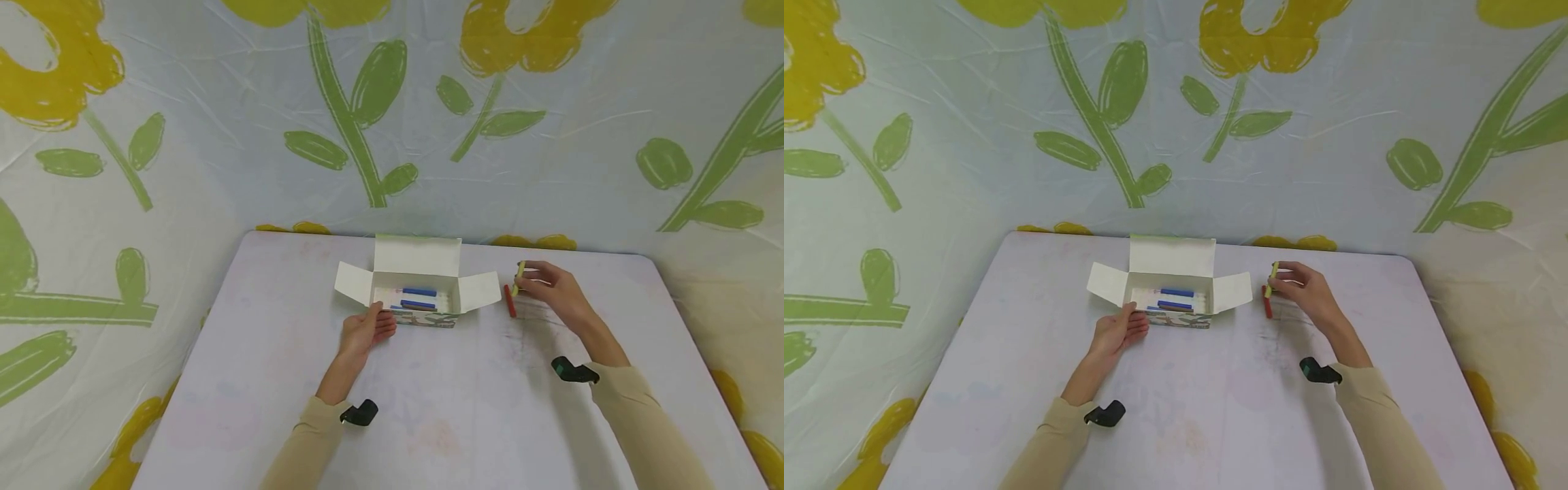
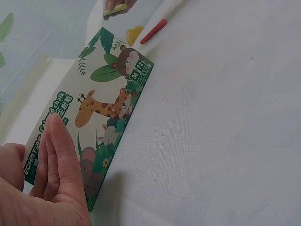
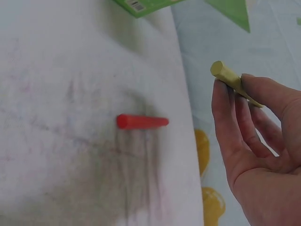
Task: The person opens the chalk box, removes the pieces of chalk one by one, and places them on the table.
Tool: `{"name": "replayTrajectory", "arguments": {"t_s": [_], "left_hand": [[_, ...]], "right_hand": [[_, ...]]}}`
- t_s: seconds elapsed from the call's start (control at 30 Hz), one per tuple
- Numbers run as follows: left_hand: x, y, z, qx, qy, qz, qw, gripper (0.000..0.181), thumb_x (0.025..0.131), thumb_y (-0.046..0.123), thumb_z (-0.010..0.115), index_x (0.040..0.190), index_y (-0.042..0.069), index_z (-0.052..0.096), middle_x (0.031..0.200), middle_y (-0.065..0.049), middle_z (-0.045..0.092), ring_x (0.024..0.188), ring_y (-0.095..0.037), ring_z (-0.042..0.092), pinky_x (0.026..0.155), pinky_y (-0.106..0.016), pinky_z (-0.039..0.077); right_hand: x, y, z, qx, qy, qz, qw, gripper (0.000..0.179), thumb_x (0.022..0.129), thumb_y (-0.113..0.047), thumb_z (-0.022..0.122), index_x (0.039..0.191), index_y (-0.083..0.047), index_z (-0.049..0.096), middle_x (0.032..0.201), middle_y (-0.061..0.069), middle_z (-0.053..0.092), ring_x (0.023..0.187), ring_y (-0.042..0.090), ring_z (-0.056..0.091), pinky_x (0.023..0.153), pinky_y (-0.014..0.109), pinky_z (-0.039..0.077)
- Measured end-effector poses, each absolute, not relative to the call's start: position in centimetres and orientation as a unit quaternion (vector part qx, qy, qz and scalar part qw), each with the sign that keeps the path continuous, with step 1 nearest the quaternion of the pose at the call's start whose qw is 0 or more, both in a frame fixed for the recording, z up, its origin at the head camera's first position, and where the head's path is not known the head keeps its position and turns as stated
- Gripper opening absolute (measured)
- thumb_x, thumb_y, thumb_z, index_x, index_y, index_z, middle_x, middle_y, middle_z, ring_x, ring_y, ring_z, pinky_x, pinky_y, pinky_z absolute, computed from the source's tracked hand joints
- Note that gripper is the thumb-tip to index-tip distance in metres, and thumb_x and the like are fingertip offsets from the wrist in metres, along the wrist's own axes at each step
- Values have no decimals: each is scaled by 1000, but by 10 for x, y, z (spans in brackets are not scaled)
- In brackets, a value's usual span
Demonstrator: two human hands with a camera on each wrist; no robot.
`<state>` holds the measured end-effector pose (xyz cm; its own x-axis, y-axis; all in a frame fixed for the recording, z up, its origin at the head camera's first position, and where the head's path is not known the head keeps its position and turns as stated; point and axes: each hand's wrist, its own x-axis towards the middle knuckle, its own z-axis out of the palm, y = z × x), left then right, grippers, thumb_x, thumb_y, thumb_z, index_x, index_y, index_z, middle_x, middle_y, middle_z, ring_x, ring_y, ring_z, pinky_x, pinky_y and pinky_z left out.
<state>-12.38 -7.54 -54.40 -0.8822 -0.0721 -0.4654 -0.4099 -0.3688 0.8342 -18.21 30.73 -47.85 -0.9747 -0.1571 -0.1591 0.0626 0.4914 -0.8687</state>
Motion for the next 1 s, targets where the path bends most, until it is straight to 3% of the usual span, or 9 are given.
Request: {"name": "replayTrajectory", "arguments": {"t_s": [0.13, 0.23, 0.33, 0.4, 0.77, 1.0], "left_hand": [[-123, -76, -543, -219, 551, 798, 106, 40, 105, 25, 61, 108, -14, 69, 94, -19, 74, 77, -16, 73, 79, -29, 64], [-123, -76, -543, -218, 551, 798, 106, 40, 105, 25, 61, 108, -14, 68, 96, -21, 74, 77, -16, 73, 79, -30, 64], [-124, -76, -543, -219, 551, 798, 106, 40, 104, 25, 61, 109, -15, 68, 98, -22, 74, 77, -16, 73, 80, -30, 64], [-124, -76, -544, -217, 552, 798, 107, 41, 104, 26, 62, 109, -15, 68, 98, -22, 74, 78, -16, 73, 81, -31, 64], [-125, -76, -549, -213, 553, 798, 109, 44, 104, 28, 63, 111, -15, 67, 93, -16, 74, 78, -15, 73, 81, -30, 64], [-124, -75, -547, -216, 551, 799, 102, 42, 104, 27, 62, 108, -15, 68, 94, -18, 74, 77, -16, 73, 79, -30, 64]], "right_hand": [[-179, 314, -490, -10, 864, -490, 115, 68, 101, -40, 66, 152, -2, 43, 140, 25, 56, 104, -3, 62, 86, 6, 48], [-177, 318, -499, -4, 873, -473, 115, 69, 101, -40, 66, 152, 0, 44, 140, 26, 57, 116, 15, 64, 85, 5, 47], [-176, 321, -508, -1, 883, -455, 114, 68, 101, -40, 66, 150, 2, 45, 138, 28, 58, 127, 36, 58, 83, 5, 45], [-175, 322, -514, 1, 887, -447, 113, 66, 101, -37, 67, 148, 5, 46, 137, 30, 58, 129, 44, 54, 81, 6, 45], [-172, 322, -530, 4, 919, -386, 75, 49, 99, -24, 71, 132, 11, 58, 119, 29, 67, 106, 38, 67, 68, 14, 52], [-173, 316, -527, 7, 928, -365, 72, 41, 102, -18, 66, 130, 11, 59, 117, 29, 66, 105, 40, 65, 69, 18, 53]]}}
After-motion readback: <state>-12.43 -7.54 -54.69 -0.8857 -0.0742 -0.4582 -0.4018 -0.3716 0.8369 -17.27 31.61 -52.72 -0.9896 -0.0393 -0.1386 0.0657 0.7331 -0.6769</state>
